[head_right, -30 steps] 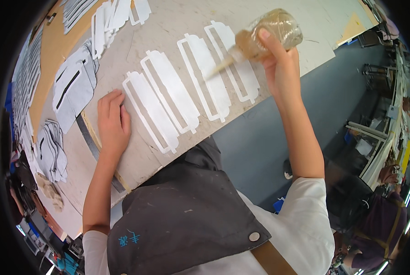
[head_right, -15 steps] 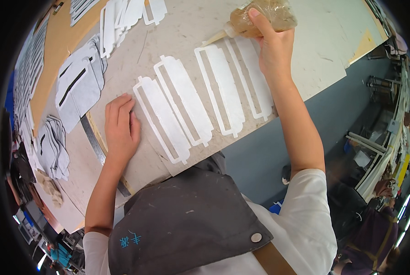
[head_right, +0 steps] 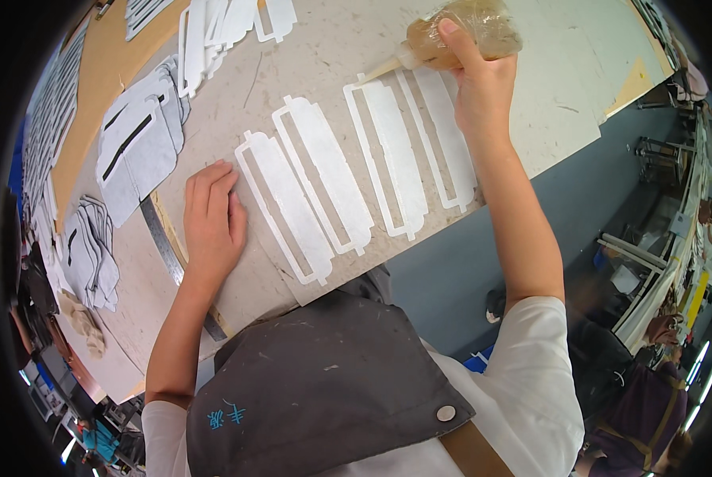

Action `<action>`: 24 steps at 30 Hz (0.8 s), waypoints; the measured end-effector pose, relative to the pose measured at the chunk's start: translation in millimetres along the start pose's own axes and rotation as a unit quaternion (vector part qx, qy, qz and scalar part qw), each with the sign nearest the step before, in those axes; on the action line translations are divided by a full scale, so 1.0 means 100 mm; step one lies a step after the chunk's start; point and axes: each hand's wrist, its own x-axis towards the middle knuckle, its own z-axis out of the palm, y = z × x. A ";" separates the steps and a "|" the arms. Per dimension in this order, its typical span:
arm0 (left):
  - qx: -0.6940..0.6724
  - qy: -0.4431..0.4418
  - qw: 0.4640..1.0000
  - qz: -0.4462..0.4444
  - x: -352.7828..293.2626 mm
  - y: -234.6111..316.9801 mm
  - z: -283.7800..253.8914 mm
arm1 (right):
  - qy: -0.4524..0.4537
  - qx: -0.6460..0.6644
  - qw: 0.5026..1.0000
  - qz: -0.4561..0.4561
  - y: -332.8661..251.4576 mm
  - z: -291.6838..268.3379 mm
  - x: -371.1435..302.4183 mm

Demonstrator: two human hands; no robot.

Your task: Assembling components of a leather bag by applying adhesive and aligning reinforcement strips.

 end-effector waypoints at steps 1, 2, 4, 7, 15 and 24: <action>-0.002 0.002 1.000 0.000 0.00 0.00 0.00 | 0.000 0.004 1.000 0.010 0.00 0.03 -0.01; -0.001 0.002 1.000 0.000 0.00 0.00 0.00 | 0.000 0.008 1.000 0.019 0.00 0.05 -0.02; -0.004 0.006 1.000 0.001 0.00 0.00 0.01 | -0.011 0.011 1.000 0.018 0.02 0.03 -0.02; -0.007 0.009 1.000 0.004 0.00 -0.01 0.01 | -0.026 0.007 0.999 0.017 0.00 0.03 -0.05; 0.000 0.016 1.000 0.010 0.02 -0.01 0.01 | -0.022 -0.020 0.998 0.059 -0.13 0.01 -0.25; 0.010 0.025 0.999 0.019 0.02 -0.02 0.03 | -0.016 -0.046 0.995 0.087 -0.26 -0.14 -0.60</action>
